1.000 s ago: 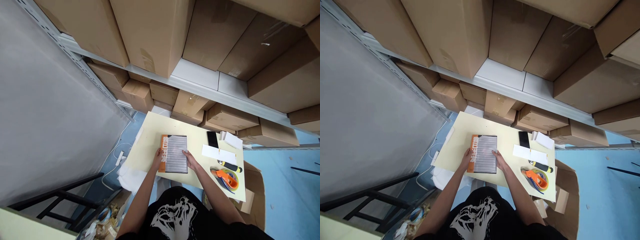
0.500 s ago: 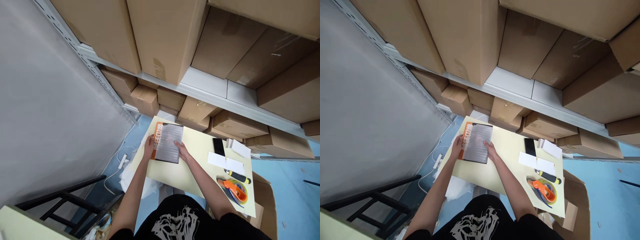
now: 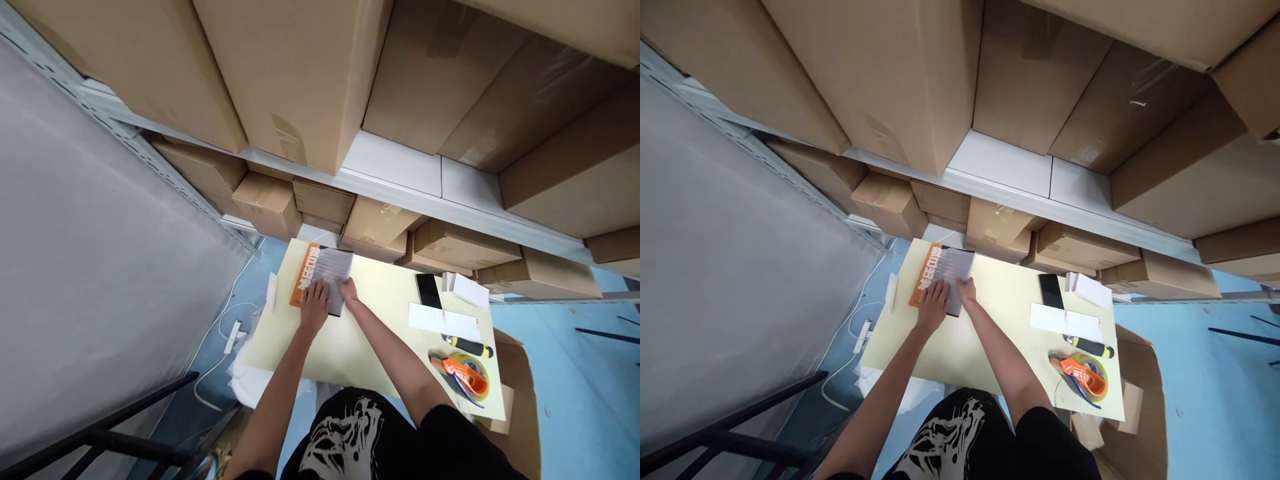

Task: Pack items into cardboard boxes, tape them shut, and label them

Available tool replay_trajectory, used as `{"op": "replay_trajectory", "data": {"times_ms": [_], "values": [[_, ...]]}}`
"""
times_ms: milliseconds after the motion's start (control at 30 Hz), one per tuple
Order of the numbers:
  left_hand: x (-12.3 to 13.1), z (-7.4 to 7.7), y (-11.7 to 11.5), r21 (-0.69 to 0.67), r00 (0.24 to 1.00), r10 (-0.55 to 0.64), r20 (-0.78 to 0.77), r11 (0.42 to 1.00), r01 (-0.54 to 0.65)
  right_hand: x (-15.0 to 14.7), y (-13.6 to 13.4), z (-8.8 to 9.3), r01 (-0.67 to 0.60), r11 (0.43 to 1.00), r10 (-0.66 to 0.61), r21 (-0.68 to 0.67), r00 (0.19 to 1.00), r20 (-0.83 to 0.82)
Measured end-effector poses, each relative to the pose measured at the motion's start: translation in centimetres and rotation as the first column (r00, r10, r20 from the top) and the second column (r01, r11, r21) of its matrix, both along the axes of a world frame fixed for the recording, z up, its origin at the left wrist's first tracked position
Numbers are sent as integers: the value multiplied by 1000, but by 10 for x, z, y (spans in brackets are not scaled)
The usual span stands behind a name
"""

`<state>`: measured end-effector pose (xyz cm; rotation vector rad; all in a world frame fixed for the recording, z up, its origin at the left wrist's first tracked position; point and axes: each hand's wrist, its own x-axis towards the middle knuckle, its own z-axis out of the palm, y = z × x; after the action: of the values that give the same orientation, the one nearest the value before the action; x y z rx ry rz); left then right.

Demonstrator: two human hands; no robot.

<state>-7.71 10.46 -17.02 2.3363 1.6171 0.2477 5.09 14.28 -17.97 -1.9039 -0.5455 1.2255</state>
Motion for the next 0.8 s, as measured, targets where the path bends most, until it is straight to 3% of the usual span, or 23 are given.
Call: {"op": "replay_trajectory", "data": {"times_ms": [133, 233, 300, 367, 400, 467, 533, 633, 733, 800], "values": [[0, 12, 4, -28, 1000, 9, 23, 1000, -8, 10, -21, 8, 2, 1000, -2, 4, 979, 202], [-16, 25, 18, 58, 984, 161, 73, 984, -165, 16, -51, 19, -31, 998, 16, 48, 958, 286], [-37, 29, 30, 131, 912, 402, 83, 903, -410, 18, -73, 24, -63, 995, 36, 75, 948, 315], [-62, 26, 41, 91, 773, 632, 64, 767, -635, 19, -91, 28, -111, 987, 64, 118, 935, 350], [-73, 23, 45, 5, 721, 691, 44, 722, -692, 19, -98, 29, -138, 980, 76, 145, 925, 372], [-92, 17, 48, -189, 698, 716, 3, 686, -703, 17, -109, 31, -183, 962, 86, 201, 907, 413], [-103, 16, 47, -254, 729, 684, 29, 711, -656, 16, -116, 36, -194, 949, 72, 247, 900, 431], [-105, 31, 36, -96, 775, 608, 170, 793, -601, 12, -121, 48, -163, 937, 34, 308, 922, 386], [-82, 56, 18, -6, 816, 516, 260, 846, -533, 3, -122, 59, -96, 937, 19, 336, 974, 226], [-56, 68, 3, -62, 822, 485, 298, 869, -490, -8, -122, 63, -51, 945, 32, 324, 997, 64]]}}
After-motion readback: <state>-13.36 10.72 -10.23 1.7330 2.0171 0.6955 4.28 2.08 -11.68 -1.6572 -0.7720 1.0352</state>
